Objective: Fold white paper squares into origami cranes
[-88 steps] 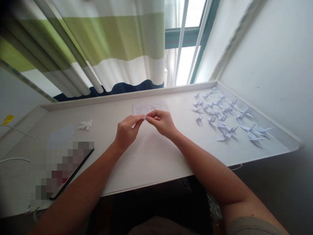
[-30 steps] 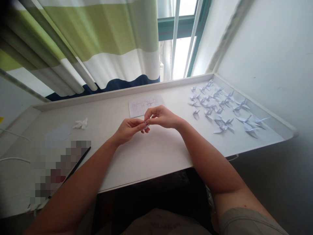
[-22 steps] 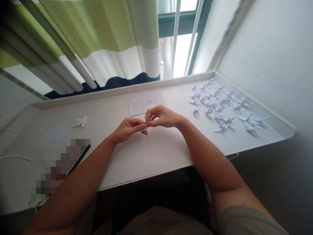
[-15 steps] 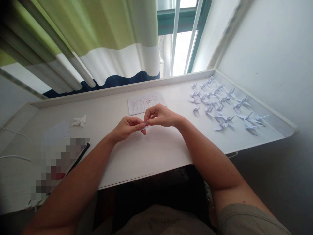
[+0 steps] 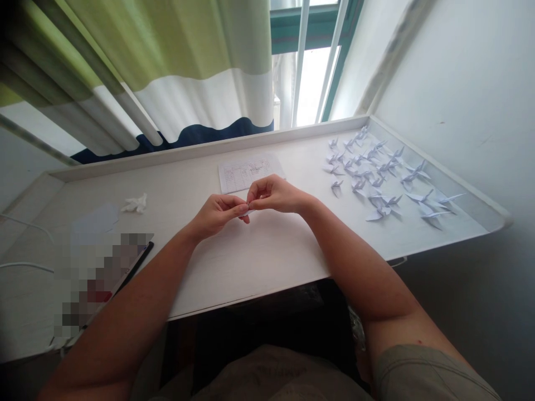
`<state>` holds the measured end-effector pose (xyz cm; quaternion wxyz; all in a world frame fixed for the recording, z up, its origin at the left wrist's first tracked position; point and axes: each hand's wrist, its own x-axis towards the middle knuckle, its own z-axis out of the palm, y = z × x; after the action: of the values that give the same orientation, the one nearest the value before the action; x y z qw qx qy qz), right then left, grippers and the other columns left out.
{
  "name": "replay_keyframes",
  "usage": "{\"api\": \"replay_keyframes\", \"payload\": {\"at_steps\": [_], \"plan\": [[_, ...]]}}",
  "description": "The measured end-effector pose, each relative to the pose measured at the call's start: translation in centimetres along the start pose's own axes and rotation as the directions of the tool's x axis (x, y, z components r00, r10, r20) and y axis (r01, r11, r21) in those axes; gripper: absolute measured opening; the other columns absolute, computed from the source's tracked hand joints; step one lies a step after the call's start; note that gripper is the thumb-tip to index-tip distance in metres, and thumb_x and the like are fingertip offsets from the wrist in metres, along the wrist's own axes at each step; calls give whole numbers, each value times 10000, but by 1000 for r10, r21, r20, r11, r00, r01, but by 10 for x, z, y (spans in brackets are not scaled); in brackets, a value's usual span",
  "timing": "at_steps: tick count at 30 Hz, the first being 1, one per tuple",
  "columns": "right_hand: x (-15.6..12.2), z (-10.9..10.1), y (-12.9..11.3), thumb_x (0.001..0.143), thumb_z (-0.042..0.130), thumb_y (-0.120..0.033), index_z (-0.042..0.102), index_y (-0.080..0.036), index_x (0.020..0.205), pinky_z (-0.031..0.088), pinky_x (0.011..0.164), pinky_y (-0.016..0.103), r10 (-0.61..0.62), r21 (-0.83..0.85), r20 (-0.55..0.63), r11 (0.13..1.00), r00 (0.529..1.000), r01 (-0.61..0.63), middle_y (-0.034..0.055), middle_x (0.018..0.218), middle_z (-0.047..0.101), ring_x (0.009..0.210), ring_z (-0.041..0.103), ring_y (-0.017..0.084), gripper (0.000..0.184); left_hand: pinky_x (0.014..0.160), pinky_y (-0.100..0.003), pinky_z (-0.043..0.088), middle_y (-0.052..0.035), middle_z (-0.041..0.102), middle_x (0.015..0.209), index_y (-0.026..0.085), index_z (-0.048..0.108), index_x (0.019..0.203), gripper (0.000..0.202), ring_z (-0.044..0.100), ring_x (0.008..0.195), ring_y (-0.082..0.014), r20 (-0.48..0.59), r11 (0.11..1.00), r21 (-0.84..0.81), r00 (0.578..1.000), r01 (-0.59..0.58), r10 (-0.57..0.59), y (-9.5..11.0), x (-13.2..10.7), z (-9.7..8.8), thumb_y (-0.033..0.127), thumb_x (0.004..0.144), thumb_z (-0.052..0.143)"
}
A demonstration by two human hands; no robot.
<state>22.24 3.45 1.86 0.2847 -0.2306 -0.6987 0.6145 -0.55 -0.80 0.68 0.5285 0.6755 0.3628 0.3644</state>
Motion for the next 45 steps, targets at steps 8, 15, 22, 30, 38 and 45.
{"api": "replay_keyframes", "payload": {"at_steps": [8, 15, 22, 30, 38, 45], "plan": [[2, 0, 2, 794, 889, -296, 732, -170, 817, 555, 730, 312, -22, -69, -196, 998, 980, 9, 34, 792, 760, 790, 709, 171, 202, 785, -330, 563, -64, 799, 868, 219, 852, 885, 264, 722, 837, -198, -201, 995, 59, 975, -86, 96, -10, 6, 5, 481, 868, 836], [12, 15, 11, 799, 893, -459, 757, -190, 959, 580, 905, 384, -102, -20, -326, 995, 940, 101, 59, 988, 769, 964, 716, 210, 341, 999, -365, 535, -46, 741, 1081, 280, 882, 878, 271, 677, 1085, -213, -549, 959, -212, 834, -189, 43, -15, 15, 10, 504, 736, 940], [21, 34, 25, 830, 846, -595, 717, -188, 840, 582, 817, 358, -147, 29, -306, 986, 941, 163, 34, 842, 735, 832, 688, 180, 427, 1081, -408, 511, -64, 771, 1179, 268, 873, 959, 319, 670, 1178, -246, -530, 937, -319, 846, -139, -55, -16, 16, 20, 499, 745, 922], [15, 28, 18, 843, 831, -506, 662, -187, 739, 505, 665, 312, -140, -136, -331, 986, 933, 99, 4, 698, 669, 691, 636, 158, 376, 911, -379, 554, -51, 827, 982, 247, 841, 921, 185, 747, 1005, -233, -540, 964, 162, 799, -210, 264, -12, 10, 1, 376, 795, 885], [10, 28, 10, 880, 788, -416, 649, -195, 700, 476, 629, 289, -165, -254, -310, 963, 936, 86, 10, 676, 699, 648, 609, 143, 316, 849, -373, 562, -59, 831, 961, 261, 850, 897, 151, 750, 952, -227, -437, 938, 215, 832, -271, 341, -5, 7, 2, 399, 837, 869], [11, 28, 14, 891, 785, -432, 662, -191, 726, 511, 647, 294, -157, -224, -286, 970, 945, 94, 23, 702, 727, 672, 650, 154, 316, 833, -366, 571, -65, 825, 910, 217, 817, 838, 153, 744, 870, -211, -470, 950, 206, 828, -234, 306, -3, 6, 4, 352, 811, 883]]}}
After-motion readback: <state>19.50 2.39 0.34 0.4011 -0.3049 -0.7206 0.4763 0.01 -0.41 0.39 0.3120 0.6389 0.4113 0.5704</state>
